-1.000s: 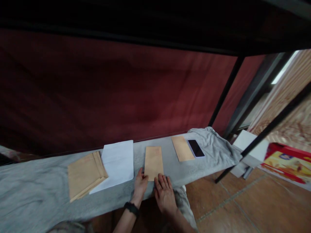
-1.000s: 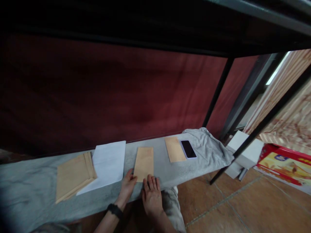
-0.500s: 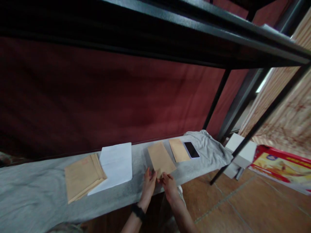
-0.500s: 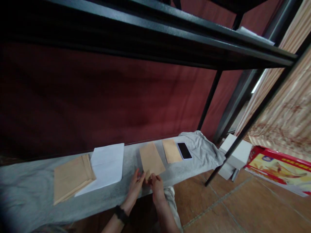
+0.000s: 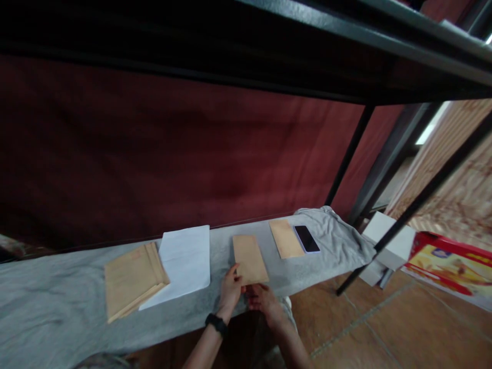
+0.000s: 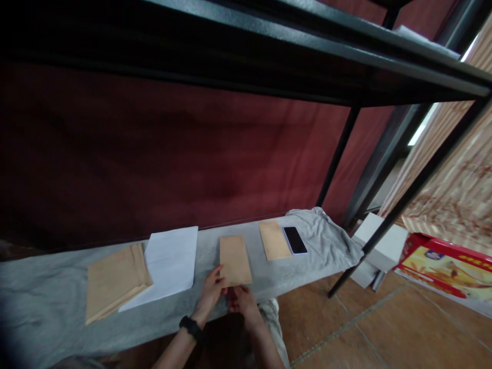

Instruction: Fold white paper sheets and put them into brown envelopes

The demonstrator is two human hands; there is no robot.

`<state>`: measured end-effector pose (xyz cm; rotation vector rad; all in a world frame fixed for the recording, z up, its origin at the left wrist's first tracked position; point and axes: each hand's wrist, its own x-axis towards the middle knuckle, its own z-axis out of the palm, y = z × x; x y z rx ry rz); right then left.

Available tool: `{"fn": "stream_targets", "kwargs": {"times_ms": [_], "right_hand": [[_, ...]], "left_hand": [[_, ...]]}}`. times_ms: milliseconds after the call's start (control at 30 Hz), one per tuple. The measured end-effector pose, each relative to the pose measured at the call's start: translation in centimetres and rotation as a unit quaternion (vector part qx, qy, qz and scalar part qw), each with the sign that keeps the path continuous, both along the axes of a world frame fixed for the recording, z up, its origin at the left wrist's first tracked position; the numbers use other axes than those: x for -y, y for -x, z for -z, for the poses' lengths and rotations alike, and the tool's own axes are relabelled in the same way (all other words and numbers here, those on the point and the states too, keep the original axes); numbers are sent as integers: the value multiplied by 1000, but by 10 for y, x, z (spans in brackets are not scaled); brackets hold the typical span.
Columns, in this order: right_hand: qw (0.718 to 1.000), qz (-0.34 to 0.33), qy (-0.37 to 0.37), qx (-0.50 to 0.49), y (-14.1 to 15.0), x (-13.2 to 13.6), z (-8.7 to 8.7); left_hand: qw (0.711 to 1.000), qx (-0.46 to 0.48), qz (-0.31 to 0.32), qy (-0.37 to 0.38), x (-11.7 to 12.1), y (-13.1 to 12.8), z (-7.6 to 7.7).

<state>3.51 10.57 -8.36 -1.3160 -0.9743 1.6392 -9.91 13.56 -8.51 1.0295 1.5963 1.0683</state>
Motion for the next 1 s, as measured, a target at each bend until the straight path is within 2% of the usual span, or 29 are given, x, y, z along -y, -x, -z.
{"fn": "stream_targets", "kwargs": {"times_ms": [33,100,133,200,300,367,433,567,700,800,900,1000], "right_hand": [[999,1,-19,31,-2,1,1],[983,7,-121,141,-8,3,2],[957,7,-195,213,-12,4,3],[872,-15,-331,360,-19,6,5],[754,-71,-425,496,-26,7,15],[704,-95,-451,540,-29,7,23],[677,-101,-464,563,-30,7,30],[655,-84,-474,582,-29,7,38],[650,-72,-478,586,-30,7,39],[652,-70,-480,583,-30,7,41],[657,-67,-474,583,-28,10,44],[676,-47,-450,582,-23,14,48]], "left_hand": [[1000,-10,-2,1,-1,4,2],[999,-49,9,7,-1,13,9],[997,-73,17,13,1,16,12],[989,-146,31,8,5,20,19],[945,-323,37,-40,12,20,23],[895,-439,36,-73,13,14,21],[855,-502,55,-115,4,4,17],[811,-534,154,-181,-37,-16,14],[784,-575,188,-143,-87,-23,21],[770,-589,207,-133,-115,-22,21],[766,-592,216,-126,-128,-21,19],[769,-579,232,-142,-124,-21,19]]}}
